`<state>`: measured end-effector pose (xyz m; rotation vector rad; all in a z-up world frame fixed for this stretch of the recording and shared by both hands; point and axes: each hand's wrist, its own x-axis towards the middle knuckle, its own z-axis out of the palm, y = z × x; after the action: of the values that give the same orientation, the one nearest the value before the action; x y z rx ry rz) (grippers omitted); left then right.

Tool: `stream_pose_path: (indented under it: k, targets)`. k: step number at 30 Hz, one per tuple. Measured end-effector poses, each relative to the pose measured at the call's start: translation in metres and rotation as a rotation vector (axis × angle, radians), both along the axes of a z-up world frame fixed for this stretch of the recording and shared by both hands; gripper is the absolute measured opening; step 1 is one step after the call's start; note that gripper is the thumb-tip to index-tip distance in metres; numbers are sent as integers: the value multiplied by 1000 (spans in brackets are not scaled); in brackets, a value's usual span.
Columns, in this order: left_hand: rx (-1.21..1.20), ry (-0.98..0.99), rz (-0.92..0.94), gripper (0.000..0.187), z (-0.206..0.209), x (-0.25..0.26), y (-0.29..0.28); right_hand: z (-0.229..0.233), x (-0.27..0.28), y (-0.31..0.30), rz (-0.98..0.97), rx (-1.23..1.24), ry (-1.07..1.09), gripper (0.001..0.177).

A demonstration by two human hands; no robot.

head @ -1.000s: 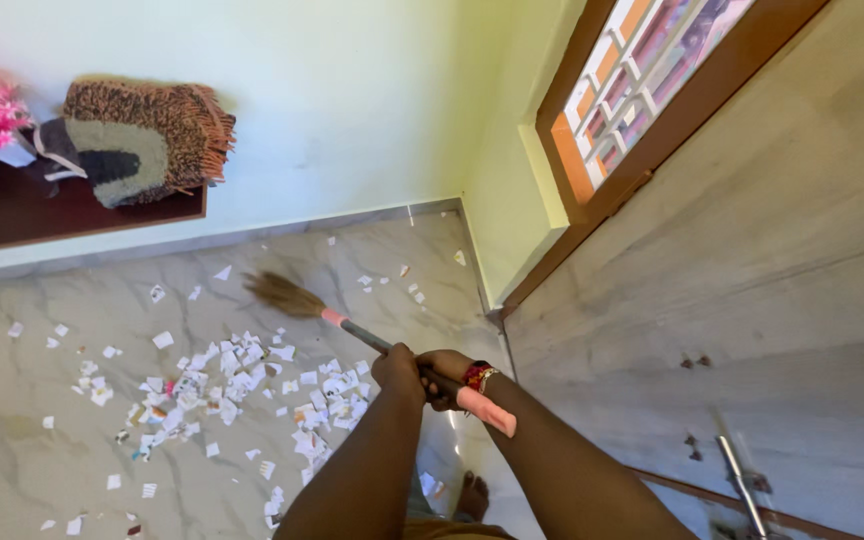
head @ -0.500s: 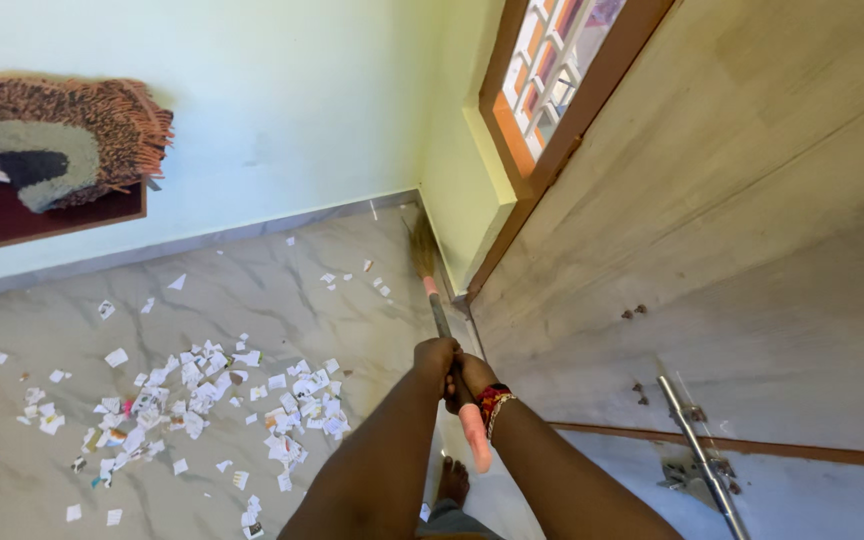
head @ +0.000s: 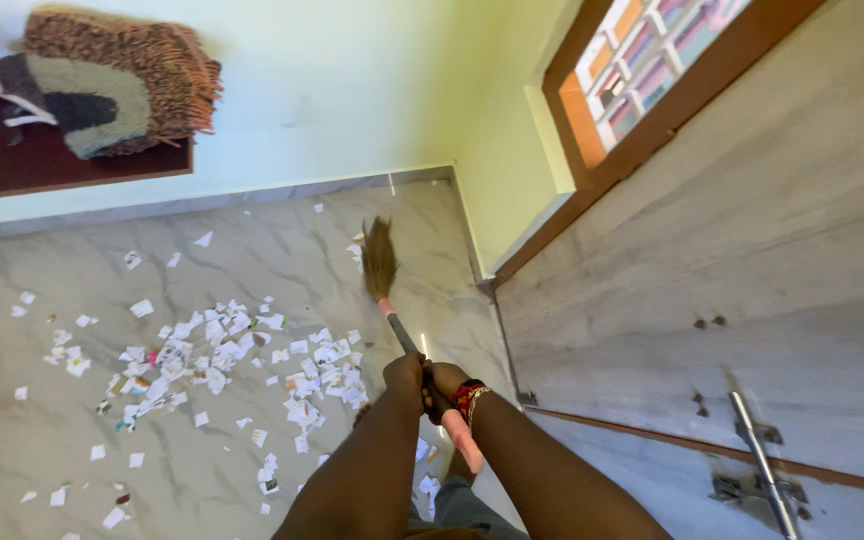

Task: The person sweeps paper scraps across a tiled floor using a handheld grass broom, gathering the debris into piles.

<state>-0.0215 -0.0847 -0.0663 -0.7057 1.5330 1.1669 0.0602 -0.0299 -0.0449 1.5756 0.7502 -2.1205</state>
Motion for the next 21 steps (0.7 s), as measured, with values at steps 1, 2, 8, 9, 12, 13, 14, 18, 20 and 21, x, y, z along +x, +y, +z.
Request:
stream_pose_path:
  k: [1, 2, 8, 9, 12, 13, 14, 18, 20, 21]
  targets:
    - [-6, -13, 52, 19, 0, -8, -9, -1, -10, -5, 56, -5, 20, 34]
    - [-11, -27, 103, 19, 1, -14, -19, -3, -19, -9, 111, -11, 41, 34]
    - [-100, 51, 547, 15, 4, -45, -62, 10, -65, -27, 422, -157, 119, 36]
    - [-102, 58, 626, 15, 6, -49, -65, 16, -72, -27, 465, -164, 124, 36]
    - [-8, 144, 709, 12, 24, -57, -76, 34, -93, -34, 577, -113, 174, 31]
    - [-20, 156, 701, 12, 33, -58, -77, 40, -97, -35, 603, -95, 187, 31]
    - [-32, 168, 693, 13, 43, -61, -78, 46, -100, -35, 630, -78, 201, 32]
    - [-68, 147, 672, 11, 85, -70, -67, 72, -105, -31, 592, 6, 197, 30]
    - [-22, 140, 650, 11, 101, -67, -63, 87, -101, -28, 577, 55, 208, 29]
    - [3, 139, 638, 11, 107, -67, -59, 94, -101, -24, 568, 82, 216, 29]
